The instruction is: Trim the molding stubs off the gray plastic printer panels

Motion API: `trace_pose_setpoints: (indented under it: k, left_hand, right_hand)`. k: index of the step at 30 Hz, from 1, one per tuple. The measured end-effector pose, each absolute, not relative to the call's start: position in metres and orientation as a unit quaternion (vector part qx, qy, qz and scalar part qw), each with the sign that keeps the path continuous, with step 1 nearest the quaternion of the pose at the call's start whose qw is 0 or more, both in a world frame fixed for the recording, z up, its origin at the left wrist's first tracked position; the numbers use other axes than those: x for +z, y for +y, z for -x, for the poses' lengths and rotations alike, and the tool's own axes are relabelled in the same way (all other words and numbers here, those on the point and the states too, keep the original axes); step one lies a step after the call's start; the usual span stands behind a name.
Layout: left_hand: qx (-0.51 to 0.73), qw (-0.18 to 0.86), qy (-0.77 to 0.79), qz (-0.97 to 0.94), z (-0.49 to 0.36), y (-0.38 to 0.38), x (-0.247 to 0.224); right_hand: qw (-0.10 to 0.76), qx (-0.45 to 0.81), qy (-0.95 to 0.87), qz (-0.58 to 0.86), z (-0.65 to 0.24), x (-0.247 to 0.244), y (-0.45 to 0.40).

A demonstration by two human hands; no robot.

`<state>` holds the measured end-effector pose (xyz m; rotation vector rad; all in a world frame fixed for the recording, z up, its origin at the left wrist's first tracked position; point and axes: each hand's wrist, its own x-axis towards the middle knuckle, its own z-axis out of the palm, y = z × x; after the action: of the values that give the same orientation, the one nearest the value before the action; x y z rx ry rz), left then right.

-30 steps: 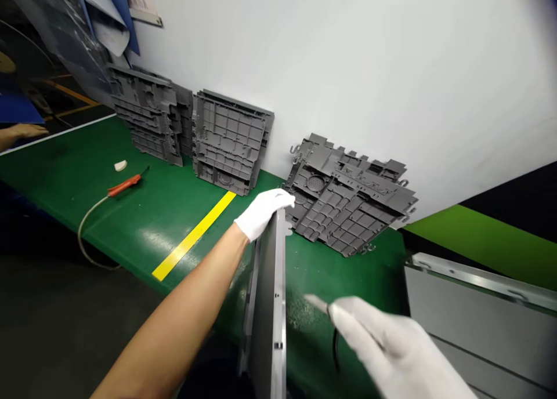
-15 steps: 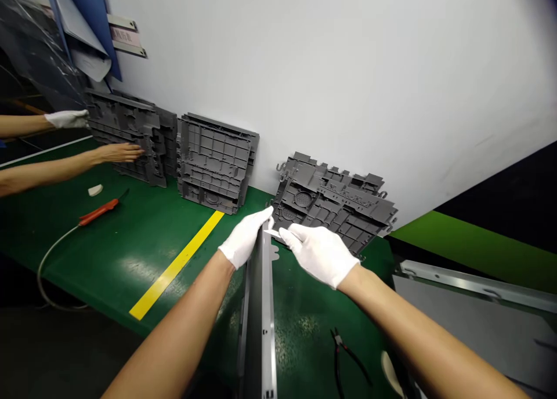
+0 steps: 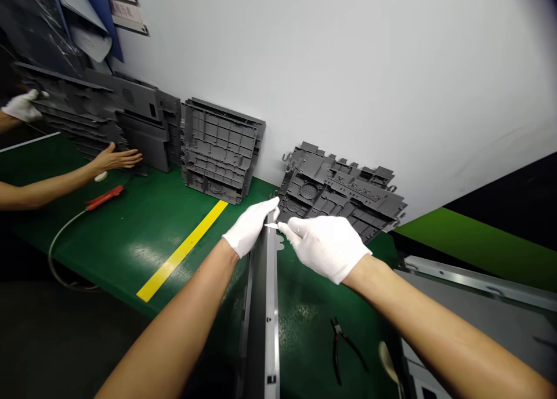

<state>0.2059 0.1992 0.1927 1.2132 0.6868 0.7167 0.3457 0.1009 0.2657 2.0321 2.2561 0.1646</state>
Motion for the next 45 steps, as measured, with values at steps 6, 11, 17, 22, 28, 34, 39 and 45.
trace_pose_setpoints:
  k: [6, 11, 17, 22, 28, 34, 39, 45]
  left_hand:
    - [0.326, 0.699, 0.310, -0.556, -0.208, 0.201, 0.187]
    - [0.324, 0.701, 0.308, -0.556, -0.209, 0.200, 0.190]
    - [0.317, 0.713, 0.314, -0.541, -0.210, 0.196, 0.196]
    - [0.313, 0.738, 0.311, -0.510, -0.211, 0.194, 0.200]
    - [0.302, 0.741, 0.316, -0.510, -0.212, 0.194, 0.200]
    - [0.296, 0.753, 0.298, -0.506, -0.215, 0.193, 0.197]
    - [0.326, 0.718, 0.313, -0.529, -0.212, 0.198, 0.189]
    - [0.330, 0.713, 0.309, -0.536, -0.207, 0.200, 0.187]
  right_hand:
    - [0.079, 0.059, 0.733, -0.673, -0.344, 0.268, 0.099]
    - [0.092, 0.062, 0.731, -0.673, -0.344, 0.269, 0.098]
    - [0.095, 0.062, 0.730, -0.674, -0.344, 0.270, 0.098]
    - [0.101, 0.063, 0.727, -0.676, -0.345, 0.268, 0.098]
    - [0.092, 0.058, 0.725, -0.681, -0.346, 0.267, 0.096]
    - [0.093, 0.053, 0.715, -0.690, -0.349, 0.266, 0.098]
    - [0.088, 0.032, 0.729, -0.678, -0.342, 0.266, 0.086]
    - [0.047, 0.026, 0.733, -0.678, -0.339, 0.260, 0.075]
